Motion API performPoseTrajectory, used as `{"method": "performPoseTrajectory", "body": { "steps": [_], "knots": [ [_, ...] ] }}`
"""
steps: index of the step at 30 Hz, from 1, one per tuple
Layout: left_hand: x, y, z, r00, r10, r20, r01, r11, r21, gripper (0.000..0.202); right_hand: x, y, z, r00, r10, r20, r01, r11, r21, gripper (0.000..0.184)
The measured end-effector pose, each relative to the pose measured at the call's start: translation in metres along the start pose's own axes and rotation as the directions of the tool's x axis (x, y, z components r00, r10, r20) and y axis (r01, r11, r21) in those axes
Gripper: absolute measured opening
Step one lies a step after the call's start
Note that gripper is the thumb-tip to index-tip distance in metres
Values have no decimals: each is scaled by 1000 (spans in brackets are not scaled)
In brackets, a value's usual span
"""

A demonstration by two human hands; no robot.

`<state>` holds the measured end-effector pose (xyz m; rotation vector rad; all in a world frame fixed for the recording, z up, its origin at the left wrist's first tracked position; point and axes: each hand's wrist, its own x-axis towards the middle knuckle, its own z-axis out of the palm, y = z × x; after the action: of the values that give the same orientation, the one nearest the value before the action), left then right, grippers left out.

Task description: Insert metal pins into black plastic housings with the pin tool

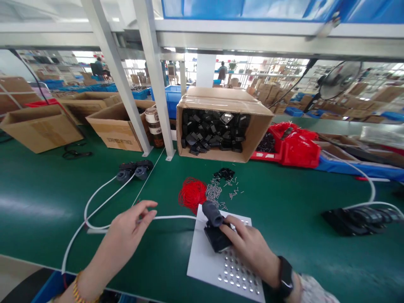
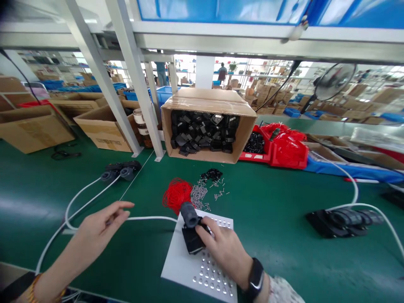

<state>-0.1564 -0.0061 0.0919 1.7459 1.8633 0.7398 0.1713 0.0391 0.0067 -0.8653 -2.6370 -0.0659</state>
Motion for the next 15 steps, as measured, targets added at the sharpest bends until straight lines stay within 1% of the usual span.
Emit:
{"method": "performPoseTrajectory", "body": {
  "steps": [1,2,4,6,9,11,12,13,14,15],
  "knots": [
    [6,1,-2,995,64,-71,-58,994,93,43,5,3,8,999,-43,22,45,994,-103,44],
    [12,2,-3,984,131,-120,-109,980,169,43,10,5,14,997,-69,44,76,983,-168,43],
    [21,2,1,960,229,-163,-177,943,280,43,16,7,19,994,-89,65,102,969,-226,44],
    [28,0,8,954,262,-144,-200,917,345,42,14,6,16,989,-99,113,124,963,-240,48],
    [37,-4,19,962,263,-80,-214,899,383,38,2,1,5,961,-129,244,192,947,-257,49],
    [40,2,22,951,301,-67,-247,875,415,34,-9,-1,-1,947,-144,288,219,944,-248,46],
    [39,8,22,938,338,-81,-273,860,431,33,-14,1,-3,946,-157,284,226,947,-228,45],
    [36,17,22,915,389,-110,-307,845,439,30,-18,5,-4,951,-175,255,229,952,-201,44],
    [30,28,20,885,446,-138,-349,829,437,29,-22,11,-5,963,-184,197,219,960,-172,43],
    [20,41,19,839,510,-187,-400,813,422,28,-24,20,-6,979,-166,117,182,972,-147,42]
  ]
}}
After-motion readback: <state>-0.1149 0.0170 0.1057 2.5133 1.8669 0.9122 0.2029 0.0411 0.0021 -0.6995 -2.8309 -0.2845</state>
